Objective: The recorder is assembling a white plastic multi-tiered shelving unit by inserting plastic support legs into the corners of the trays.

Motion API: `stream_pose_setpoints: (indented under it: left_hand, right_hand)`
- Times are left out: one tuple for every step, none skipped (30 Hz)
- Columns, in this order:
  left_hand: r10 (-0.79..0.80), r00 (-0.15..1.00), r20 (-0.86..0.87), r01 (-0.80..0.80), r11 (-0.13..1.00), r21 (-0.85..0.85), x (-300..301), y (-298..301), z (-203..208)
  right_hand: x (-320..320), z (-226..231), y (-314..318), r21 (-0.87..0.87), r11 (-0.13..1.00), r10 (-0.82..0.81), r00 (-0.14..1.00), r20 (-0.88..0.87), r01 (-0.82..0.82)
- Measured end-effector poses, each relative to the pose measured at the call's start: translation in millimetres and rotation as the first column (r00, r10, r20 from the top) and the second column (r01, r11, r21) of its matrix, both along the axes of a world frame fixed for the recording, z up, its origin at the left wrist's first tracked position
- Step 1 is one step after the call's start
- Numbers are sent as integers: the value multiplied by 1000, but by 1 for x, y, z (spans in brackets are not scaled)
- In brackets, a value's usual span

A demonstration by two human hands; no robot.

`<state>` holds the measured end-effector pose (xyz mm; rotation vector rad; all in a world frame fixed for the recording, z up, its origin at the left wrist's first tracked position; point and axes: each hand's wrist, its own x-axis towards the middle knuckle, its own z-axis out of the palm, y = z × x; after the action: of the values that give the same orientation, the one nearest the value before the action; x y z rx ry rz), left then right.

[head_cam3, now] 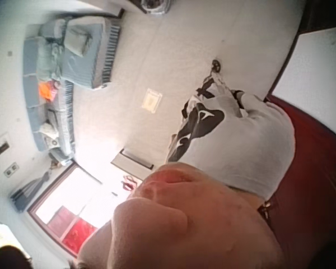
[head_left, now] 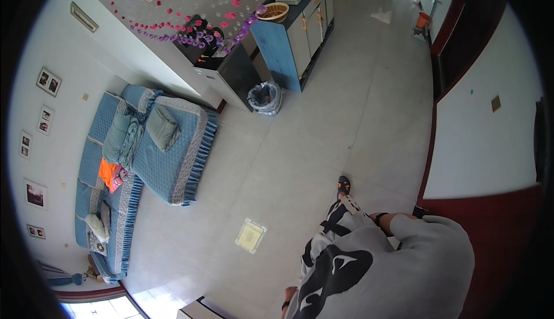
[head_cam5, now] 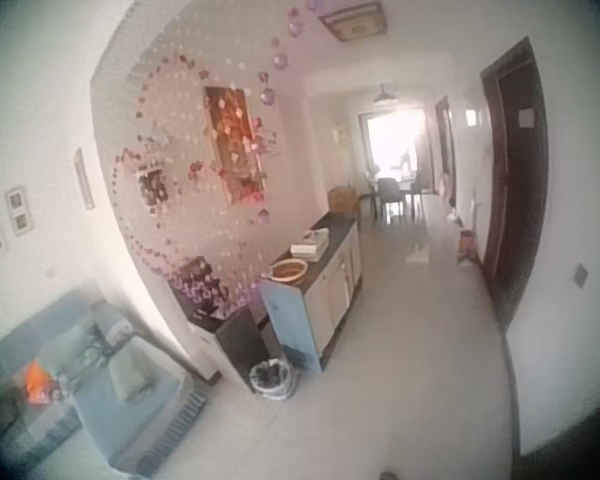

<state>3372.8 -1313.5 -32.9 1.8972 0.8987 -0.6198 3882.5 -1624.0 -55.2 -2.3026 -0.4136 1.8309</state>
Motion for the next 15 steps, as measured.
stream_pose_setpoints:
  left_hand:
    - [63,998,-26,-63,998,-26,43,-1,-8]
    - [45,999,5,-45,999,-21,85,1,-14]
    - [8,999,53,-8,1000,-11,122,6,-28]
    - [-23,991,133,28,999,-36,166,9,-45]
    - [16,987,163,-16,1000,-3,190,28,-46]
    - [314,931,185,-271,936,-223,249,41,-43]
    - [419,893,165,-398,906,-144,297,53,-47]
    - [-142,979,145,126,985,115,336,80,-35]
    - [-610,780,138,567,783,255,382,108,-24]
    - [-808,587,-48,762,532,370,424,127,-32]
    - [-831,554,-46,772,493,401,471,145,-26]
    - [-839,542,-56,768,467,438,516,160,-16]
    - [-260,960,-98,278,896,346,556,160,-20]
    - [-313,933,-175,352,893,279,625,153,30]
    - [-327,913,-243,391,873,293,658,168,38]
  right_hand:
    - [26,-2,-5,-15,1000,-11,1000,10,11]
    - [52,-1,-11,-31,999,-13,1000,26,14]
    - [82,7,-16,-20,999,-26,999,40,27]
    - [125,2,-41,213,976,-33,999,-12,34]
    - [158,40,3,208,970,-140,989,49,127]
    - [195,51,2,323,891,-357,931,69,318]
    - [224,62,-8,434,759,-562,825,59,486]
    - [251,72,-10,481,642,-696,717,39,597]
    - [279,85,-8,530,508,-808,588,20,680]
    - [305,93,-6,599,421,-843,538,-18,681]
    - [325,88,-23,658,333,-881,471,-37,676]
    - [341,89,-27,678,294,-897,440,-48,674]
    - [361,95,-14,708,252,-906,418,-68,659]
    - [363,101,-26,703,299,-911,412,9,645]
    - [376,121,-10,709,278,-895,442,-53,648]
